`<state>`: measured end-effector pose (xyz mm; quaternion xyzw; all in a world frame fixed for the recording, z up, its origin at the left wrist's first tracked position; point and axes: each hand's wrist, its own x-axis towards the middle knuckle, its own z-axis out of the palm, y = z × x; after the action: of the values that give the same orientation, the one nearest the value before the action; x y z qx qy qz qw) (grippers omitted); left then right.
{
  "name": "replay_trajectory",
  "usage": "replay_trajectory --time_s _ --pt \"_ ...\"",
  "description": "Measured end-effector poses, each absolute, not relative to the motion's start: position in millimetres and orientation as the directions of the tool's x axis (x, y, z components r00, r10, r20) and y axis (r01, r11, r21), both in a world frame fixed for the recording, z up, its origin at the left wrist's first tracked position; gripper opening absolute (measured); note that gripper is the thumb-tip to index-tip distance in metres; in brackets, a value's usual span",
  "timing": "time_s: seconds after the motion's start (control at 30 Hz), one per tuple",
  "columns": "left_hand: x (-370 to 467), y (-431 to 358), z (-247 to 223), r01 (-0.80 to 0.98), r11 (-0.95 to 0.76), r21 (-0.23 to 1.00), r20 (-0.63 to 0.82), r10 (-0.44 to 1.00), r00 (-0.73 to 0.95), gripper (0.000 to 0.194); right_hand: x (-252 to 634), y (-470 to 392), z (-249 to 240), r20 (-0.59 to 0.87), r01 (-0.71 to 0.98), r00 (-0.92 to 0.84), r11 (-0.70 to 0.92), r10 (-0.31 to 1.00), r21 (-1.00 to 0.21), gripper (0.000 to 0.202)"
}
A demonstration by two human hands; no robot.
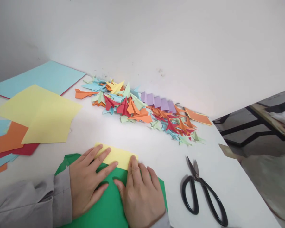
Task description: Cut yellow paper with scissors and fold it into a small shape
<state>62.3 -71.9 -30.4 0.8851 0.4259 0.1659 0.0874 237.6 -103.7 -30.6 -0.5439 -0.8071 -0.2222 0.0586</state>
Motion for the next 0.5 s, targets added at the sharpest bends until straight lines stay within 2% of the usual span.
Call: replay_trajectory --time_s 0.33,0.5 --pt "58.6 -66.4 -29.4 0.685 -0.692 0.228 0.207 0.722 0.66 0.046 230.4 -105.0 -28.0 0.32 0.925 -0.347 0.266 0.882 0.271 0.047" --pt "56.6 -64.7 -29.7 0.675 -0.704 0.22 0.196 0.71 0.676 0.047 229.9 -105.7 -29.8 0.356 0.952 -0.29 0.23 0.888 0.204 0.045"
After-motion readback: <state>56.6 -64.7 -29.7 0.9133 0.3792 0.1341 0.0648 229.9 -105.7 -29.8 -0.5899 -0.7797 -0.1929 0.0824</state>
